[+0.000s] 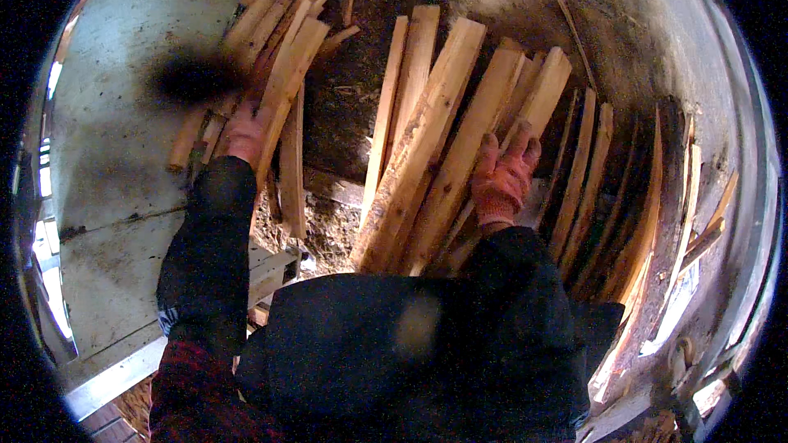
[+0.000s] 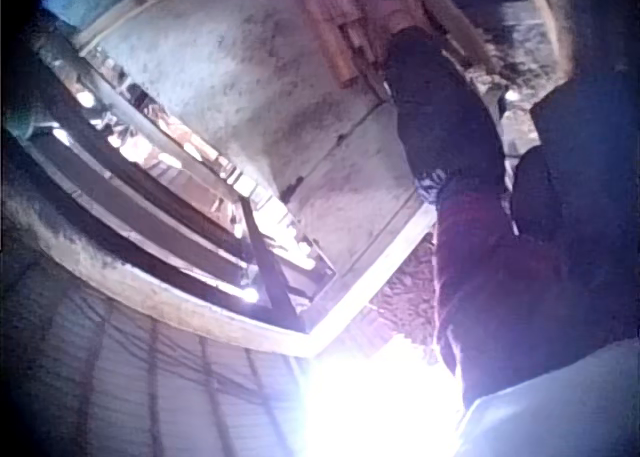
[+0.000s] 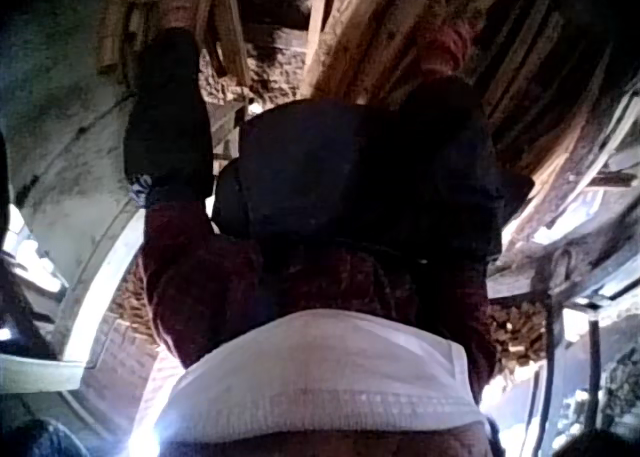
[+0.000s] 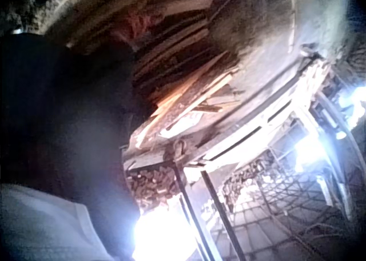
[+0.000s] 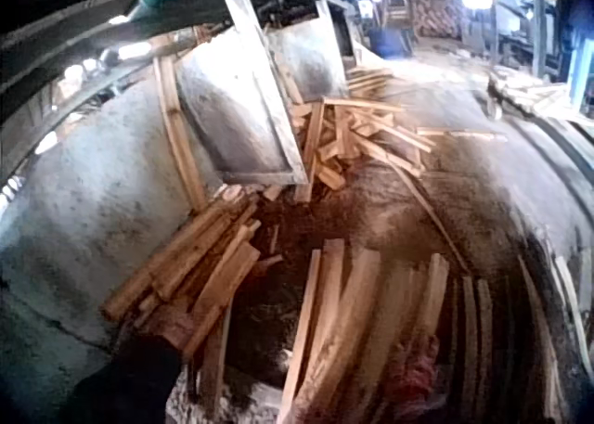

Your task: The person sits on the floor of a workshop and sorts through a large pile of wooden planks. They pick up individual pieces and small bundles, inspect them, and move them to a separate stack nearby.

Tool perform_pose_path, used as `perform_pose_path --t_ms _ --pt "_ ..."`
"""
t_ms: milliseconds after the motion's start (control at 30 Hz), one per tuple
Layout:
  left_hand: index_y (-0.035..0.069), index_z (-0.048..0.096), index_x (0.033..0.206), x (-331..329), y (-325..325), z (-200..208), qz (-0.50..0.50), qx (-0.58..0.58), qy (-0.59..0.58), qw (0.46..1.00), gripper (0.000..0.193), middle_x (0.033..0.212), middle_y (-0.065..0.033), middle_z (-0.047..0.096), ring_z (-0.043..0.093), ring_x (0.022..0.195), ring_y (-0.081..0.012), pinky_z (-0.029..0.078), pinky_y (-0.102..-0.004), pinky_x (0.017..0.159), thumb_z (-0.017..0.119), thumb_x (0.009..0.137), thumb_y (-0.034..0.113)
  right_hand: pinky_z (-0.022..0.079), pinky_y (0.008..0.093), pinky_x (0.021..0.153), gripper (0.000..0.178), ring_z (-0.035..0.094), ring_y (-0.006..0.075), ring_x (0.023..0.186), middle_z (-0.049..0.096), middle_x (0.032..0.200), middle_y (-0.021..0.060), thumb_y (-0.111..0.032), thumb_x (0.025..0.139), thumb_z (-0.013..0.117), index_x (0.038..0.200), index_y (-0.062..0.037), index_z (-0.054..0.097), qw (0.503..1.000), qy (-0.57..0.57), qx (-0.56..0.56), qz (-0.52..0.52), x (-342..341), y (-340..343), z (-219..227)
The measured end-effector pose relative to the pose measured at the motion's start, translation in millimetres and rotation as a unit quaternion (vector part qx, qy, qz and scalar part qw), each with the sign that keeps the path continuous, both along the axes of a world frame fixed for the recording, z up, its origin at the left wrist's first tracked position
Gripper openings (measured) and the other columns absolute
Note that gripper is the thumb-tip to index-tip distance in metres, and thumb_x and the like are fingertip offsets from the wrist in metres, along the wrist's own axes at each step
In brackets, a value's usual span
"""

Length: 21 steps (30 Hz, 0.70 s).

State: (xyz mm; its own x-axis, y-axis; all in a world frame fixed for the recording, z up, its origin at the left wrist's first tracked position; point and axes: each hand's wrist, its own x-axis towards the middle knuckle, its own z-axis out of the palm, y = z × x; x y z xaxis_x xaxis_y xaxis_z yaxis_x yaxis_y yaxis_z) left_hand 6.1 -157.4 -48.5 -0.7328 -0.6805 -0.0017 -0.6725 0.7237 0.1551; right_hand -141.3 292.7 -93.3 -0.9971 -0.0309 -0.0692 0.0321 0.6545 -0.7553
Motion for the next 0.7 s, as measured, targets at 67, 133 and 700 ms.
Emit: perform_pose_path --t_ms 67,133,700 --pt "0.002 0.058 0.123 25 -28 3 -0.04 0.078 0.15 0.985 0.064 0.111 -0.0216 0.065 0.062 0.104 -0.0364 0.048 -0.0447 0.087 0.064 0.082 0.052 0.036 0.0457 0.106 0.072 0.038 0.0478 0.13 0.029 0.146 0.0313 -0.05 0.092 0.052 0.147 -0.0097 0.031 1.0 -0.005 -0.009 0.012 8 -10 2" --pt "0.0 0.058 0.123 6 -7 0 -0.037 0.106 0.094 0.989 0.066 0.112 -0.0215 0.065 0.062 0.105 -0.0352 0.047 -0.0428 0.089 0.064 0.082 0.052 0.037 0.046 0.105 0.073 0.04 0.0482 0.128 0.029 0.146 0.0312 -0.051 0.092 0.052 0.147 -0.0093 0.03 1.0 0.016 0.016 0.006 1 1 -3" --pt "-0.003 0.056 0.119 -31 132 19 0.03 0.125 -0.113 0.985 0.071 0.118 -0.023 0.062 0.06 0.108 -0.0392 0.05 -0.0438 0.09 0.08 0.066 0.038 0.037 0.0472 0.105 0.069 0.041 0.0486 0.124 0.034 0.141 0.032 -0.047 0.092 0.054 0.144 -0.0051 0.034 0.999 0.036 0.029 -0.012 2 6 -7"
